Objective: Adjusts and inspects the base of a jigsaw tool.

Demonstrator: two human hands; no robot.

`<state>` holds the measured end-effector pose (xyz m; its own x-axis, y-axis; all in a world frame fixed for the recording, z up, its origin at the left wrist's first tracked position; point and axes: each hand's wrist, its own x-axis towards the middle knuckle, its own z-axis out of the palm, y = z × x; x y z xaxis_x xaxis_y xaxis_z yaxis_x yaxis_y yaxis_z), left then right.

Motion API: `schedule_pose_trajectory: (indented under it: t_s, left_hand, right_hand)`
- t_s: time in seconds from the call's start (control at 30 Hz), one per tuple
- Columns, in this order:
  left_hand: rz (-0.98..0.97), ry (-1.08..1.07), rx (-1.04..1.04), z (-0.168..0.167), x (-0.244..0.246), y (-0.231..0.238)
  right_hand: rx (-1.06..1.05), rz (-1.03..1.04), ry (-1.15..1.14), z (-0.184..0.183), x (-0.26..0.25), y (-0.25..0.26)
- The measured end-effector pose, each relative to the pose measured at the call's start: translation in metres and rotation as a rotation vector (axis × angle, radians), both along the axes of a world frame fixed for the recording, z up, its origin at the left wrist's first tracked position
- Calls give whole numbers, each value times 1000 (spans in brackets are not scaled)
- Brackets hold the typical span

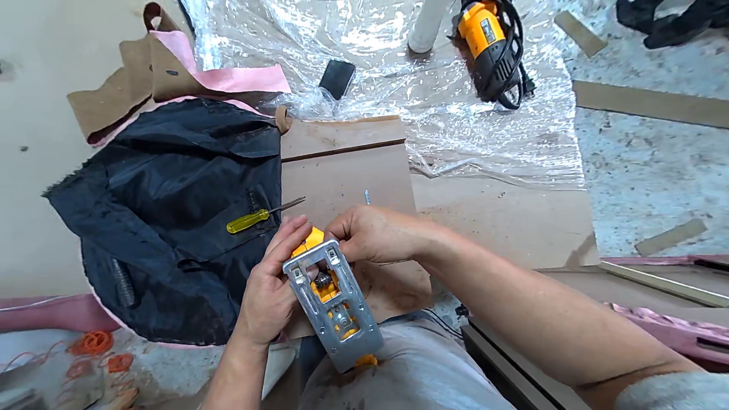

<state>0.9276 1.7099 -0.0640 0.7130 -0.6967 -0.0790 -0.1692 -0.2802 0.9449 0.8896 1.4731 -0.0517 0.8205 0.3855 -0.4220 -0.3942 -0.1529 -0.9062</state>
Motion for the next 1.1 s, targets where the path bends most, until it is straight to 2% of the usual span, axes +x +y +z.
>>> schedule_pose_trajectory:
  t_s: [0.07,0.2,0.43,0.87,0.93,0.97,1.03,1.1]
  left_hand:
    - [-10,-28,35,1,0,-1]
    - [102,46,107,8,-7,-7]
    - [-72,-9,76,8,7,4]
    - [-245,110,41,11,44,24]
    - [-163,131,32,6,62,33]
    - [-56,60,92,-1,71,34]
    - [92,-251,392,-24,91,28]
    - [-9,-493,653,-51,108,17]
  right_hand:
    - [5,-11,3,0,-2,1]
    - [27,-27,13,-1,-4,0]
    - [56,-13,11,-8,-5,2]
    - [9,-61,18,-2,-3,14]
    - [-9,-66,17,-1,-3,14]
    - [-19,-68,17,-1,-3,14]
    - [-26,-75,15,-1,-3,14]
    - [-29,-82,1,-2,-5,15]
